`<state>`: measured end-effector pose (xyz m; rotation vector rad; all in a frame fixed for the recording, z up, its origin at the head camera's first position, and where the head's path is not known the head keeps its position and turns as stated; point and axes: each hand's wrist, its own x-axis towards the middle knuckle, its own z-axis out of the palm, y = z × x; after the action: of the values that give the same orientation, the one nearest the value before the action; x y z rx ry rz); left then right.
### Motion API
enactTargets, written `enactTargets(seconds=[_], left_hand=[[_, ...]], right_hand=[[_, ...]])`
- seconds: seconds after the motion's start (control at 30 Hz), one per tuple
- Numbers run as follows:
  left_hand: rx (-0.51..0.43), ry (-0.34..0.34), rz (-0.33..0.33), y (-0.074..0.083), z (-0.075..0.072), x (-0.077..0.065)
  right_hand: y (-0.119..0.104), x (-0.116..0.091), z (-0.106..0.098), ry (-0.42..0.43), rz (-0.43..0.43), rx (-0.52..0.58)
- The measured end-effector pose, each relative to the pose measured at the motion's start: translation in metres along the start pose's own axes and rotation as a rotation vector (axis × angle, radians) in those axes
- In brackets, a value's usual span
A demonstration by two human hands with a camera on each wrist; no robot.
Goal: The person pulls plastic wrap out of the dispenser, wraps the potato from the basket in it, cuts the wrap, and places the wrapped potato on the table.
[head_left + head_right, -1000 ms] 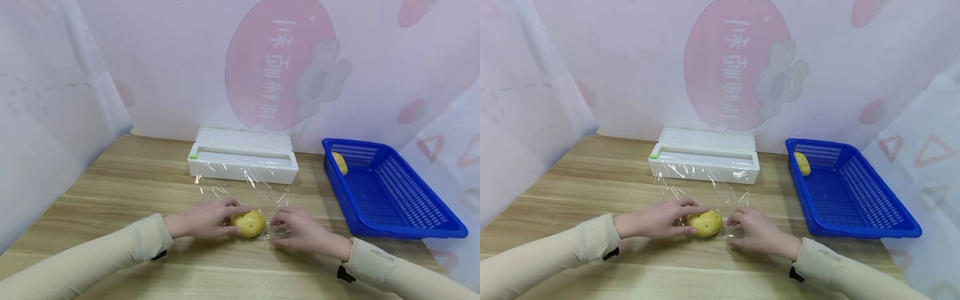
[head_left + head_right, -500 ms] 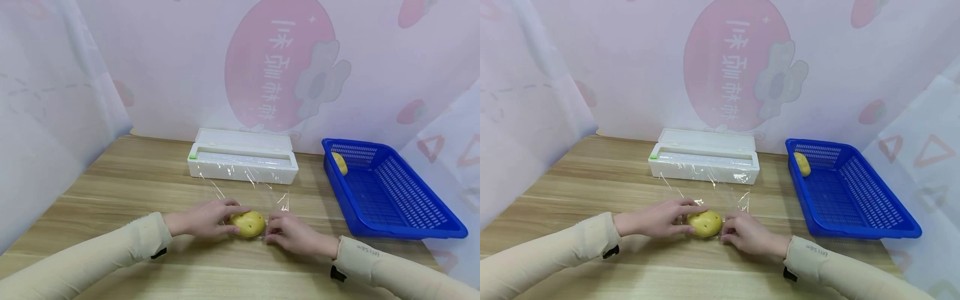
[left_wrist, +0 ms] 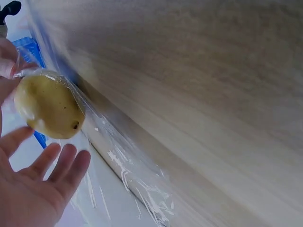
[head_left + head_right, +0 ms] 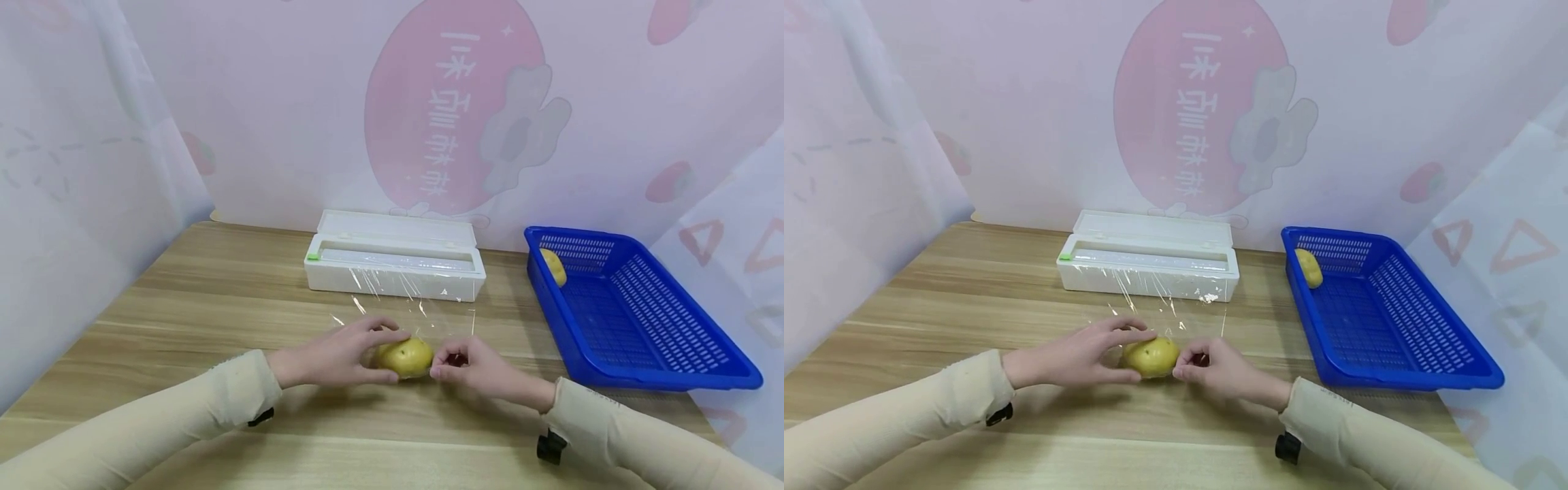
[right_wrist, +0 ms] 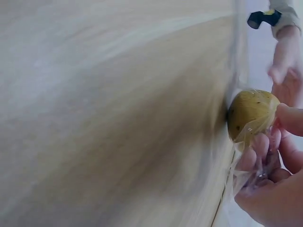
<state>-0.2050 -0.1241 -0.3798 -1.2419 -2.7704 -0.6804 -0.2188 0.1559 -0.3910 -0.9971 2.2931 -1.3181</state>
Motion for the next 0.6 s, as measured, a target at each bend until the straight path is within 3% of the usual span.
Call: enactTargets(seconds=[0.23, 0.4, 0.5, 0.6], left_hand=[[0.100, 0.042, 0.030, 0.004, 0.008, 0.012], [0.106, 0.086, 0.046, 0.003, 0.013, 0.019], [0.108, 0.086, 0.043, 0.001, 0.012, 0.021], [0.092, 0.075, 0.030, -0.003, 0.009, 0.023]], right_hand=[[0.000, 0.001, -0.007, 0.015, 0.131, 0.179], [0.001, 0.001, -0.011, 0.018, 0.170, 0.244], [0.003, 0.002, -0.013, 0.016, 0.158, 0.212], [0.006, 0.005, -0.017, 0.053, 0.093, 0.070]])
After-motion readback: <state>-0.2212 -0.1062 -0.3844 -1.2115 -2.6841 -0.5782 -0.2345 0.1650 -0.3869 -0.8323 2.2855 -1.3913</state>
